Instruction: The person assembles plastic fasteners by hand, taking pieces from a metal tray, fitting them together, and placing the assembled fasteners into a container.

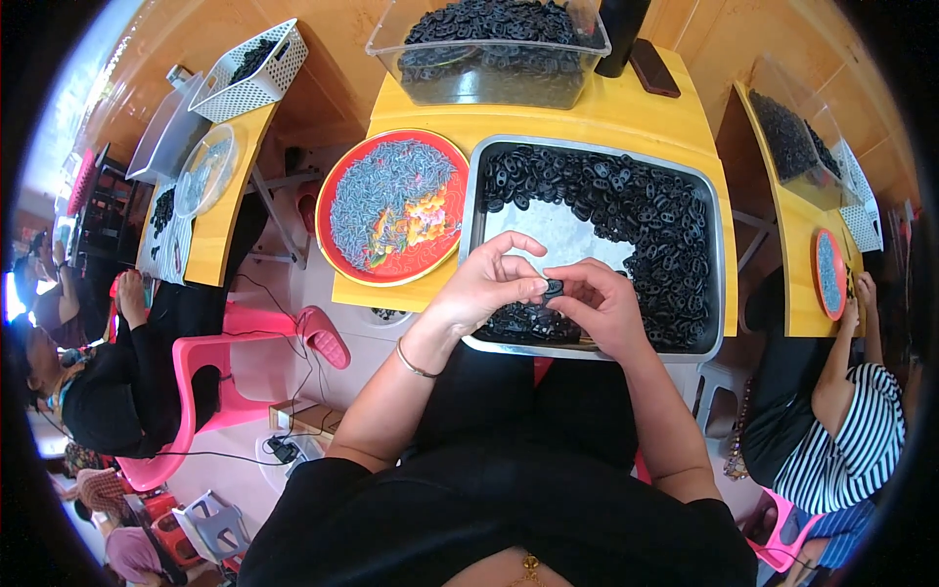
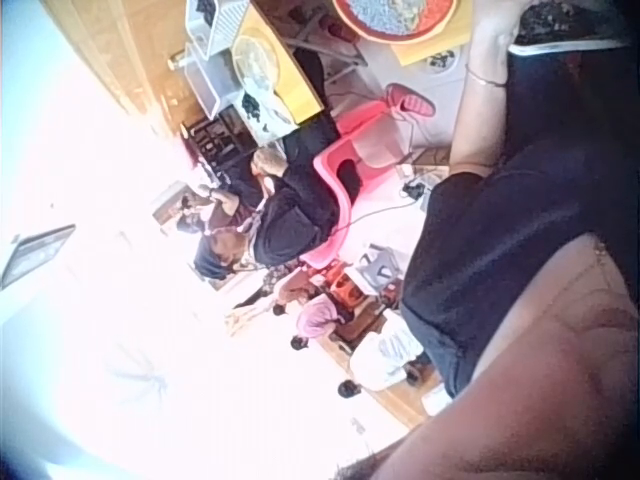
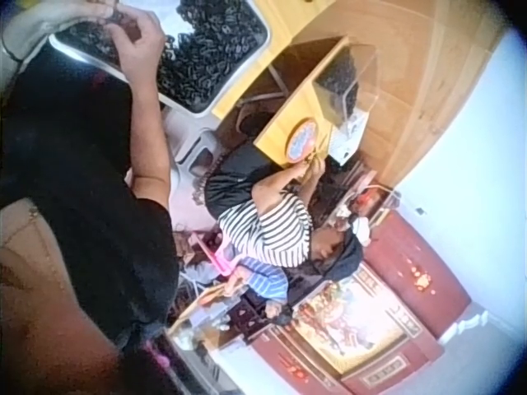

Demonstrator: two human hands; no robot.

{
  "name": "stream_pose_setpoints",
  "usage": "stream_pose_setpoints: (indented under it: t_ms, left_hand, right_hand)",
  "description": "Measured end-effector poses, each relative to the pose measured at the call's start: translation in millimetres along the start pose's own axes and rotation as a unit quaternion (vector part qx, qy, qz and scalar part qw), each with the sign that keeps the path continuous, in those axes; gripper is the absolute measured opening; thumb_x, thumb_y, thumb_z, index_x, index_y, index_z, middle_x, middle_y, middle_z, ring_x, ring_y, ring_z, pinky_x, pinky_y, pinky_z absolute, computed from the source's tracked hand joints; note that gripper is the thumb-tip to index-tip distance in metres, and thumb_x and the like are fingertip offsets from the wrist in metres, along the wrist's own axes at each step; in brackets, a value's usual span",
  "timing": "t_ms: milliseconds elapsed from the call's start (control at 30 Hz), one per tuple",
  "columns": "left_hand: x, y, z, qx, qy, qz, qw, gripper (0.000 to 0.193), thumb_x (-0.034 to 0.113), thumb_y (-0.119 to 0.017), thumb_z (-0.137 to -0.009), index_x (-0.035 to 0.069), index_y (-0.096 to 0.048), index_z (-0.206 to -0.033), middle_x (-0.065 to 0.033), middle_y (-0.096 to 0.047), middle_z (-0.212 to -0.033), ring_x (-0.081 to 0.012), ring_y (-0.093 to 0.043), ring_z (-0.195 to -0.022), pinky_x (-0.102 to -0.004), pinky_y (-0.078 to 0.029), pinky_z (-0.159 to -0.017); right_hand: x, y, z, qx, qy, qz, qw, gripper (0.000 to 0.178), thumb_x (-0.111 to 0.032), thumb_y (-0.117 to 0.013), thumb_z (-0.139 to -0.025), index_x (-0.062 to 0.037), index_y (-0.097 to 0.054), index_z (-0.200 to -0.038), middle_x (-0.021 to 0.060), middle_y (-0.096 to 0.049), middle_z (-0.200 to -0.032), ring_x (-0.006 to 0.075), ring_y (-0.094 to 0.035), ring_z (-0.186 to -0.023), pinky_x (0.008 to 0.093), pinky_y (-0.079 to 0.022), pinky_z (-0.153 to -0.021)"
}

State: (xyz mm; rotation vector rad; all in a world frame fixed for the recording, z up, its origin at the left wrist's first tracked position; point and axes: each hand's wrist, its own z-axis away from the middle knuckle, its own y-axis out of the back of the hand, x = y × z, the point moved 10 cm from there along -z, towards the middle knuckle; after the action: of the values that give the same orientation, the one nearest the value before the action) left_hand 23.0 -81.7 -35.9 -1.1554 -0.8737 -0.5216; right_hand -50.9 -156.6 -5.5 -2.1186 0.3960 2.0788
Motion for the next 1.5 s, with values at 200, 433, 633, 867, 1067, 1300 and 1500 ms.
stream_pose_setpoints:
  t_ms: [200,433,633,867,1067,1300,1500]
  left_hand:
    - [2.6,1.3,-0.7,0.006,-0.014,-0.010,1.000,0.032,0.002,-0.063,-0.082,0.003,-0.047,-0.110,-0.0044,-0.063,-0.079,-0.0085,-0.059,-0.073,-0.0209,-0.047,-0.067]
    - [-0.4,4.5,0.6,0.009,-0.031,-0.042,0.999,0.029,-0.001,-0.062,-0.082,0.003,-0.049,-0.107,-0.0053,-0.063,-0.081,-0.0100,-0.060,-0.077,-0.0230,-0.047,-0.071]
    - [1.6,-7.0,1.9,-0.005,-0.026,-0.065,0.998,0.032,-0.004,-0.063,-0.080,0.003,-0.049,-0.108,-0.0035,-0.063,-0.082,-0.0083,-0.059,-0.076,-0.0218,-0.046,-0.071]
    - [3.0,-7.0,1.3,-0.016,-0.043,-0.075,0.996,0.031,-0.003,-0.063,-0.080,0.003,-0.048,-0.106,-0.0048,-0.063,-0.082,-0.0089,-0.060,-0.075,-0.0213,-0.046,-0.069]
    - [40.1,-1.7,1.9,0.035,-0.086,-0.089,0.992,0.028,-0.001,-0.063,-0.080,0.005,-0.052,-0.105,-0.0009,-0.061,-0.082,-0.0067,-0.058,-0.076,-0.0202,-0.046,-0.068]
    - [251.9,-6.2,-27.4,0.170,-0.392,-0.302,0.852,0.013,0.003,-0.067,-0.078,0.003,-0.060,-0.089,-0.0009,-0.063,-0.081,-0.0060,-0.058,-0.072,-0.0218,-0.049,-0.065]
    - [336.9,29.6,-49.5,0.309,-0.420,-0.524,0.674,0.031,0.021,-0.063,-0.083,0.002,-0.062,-0.108,-0.0157,-0.061,-0.110,-0.0238,-0.062,-0.093,-0.0312,-0.049,-0.079]
  right_hand:
    - [-7.7,3.9,-0.5,0.029,0.027,0.030,0.999,0.030,-0.001,-0.069,-0.073,-0.0060,-0.065,-0.102,0.0037,-0.060,-0.083,0.0079,-0.059,-0.068,0.0211,-0.046,-0.062]
    - [-8.4,-1.2,0.2,0.053,0.042,0.100,0.993,0.029,-0.003,-0.072,-0.069,-0.0061,-0.066,-0.097,0.0028,-0.058,-0.079,0.0085,-0.055,-0.062,0.0218,-0.043,-0.058]
    - [-4.3,5.5,1.8,0.077,0.031,0.095,0.992,0.024,-0.004,-0.074,-0.067,-0.0045,-0.066,-0.090,0.0033,-0.058,-0.074,0.0089,-0.054,-0.061,0.0225,-0.044,-0.057]
    - [2.7,5.2,2.4,0.062,0.026,0.090,0.994,0.030,-0.005,-0.076,-0.066,-0.0045,-0.066,-0.094,0.0022,-0.060,-0.074,0.0079,-0.055,-0.062,0.0219,-0.044,-0.058]
    - [-9.7,5.6,4.5,0.082,0.045,0.001,0.996,0.059,-0.002,-0.073,-0.069,-0.0045,-0.050,-0.123,0.0030,-0.060,-0.079,0.0072,-0.057,-0.069,0.0209,-0.046,-0.063]
    - [-3.4,18.2,5.7,0.123,0.066,0.049,0.989,0.028,-0.002,-0.065,-0.078,-0.0035,-0.061,-0.105,0.0022,-0.061,-0.077,0.0055,-0.056,-0.067,0.0203,-0.046,-0.061]
    - [-3.5,12.5,3.9,0.100,0.060,0.038,0.992,0.026,-0.001,-0.063,-0.080,-0.0035,-0.060,-0.106,0.0012,-0.061,-0.074,0.0048,-0.056,-0.064,0.0192,-0.045,-0.058]
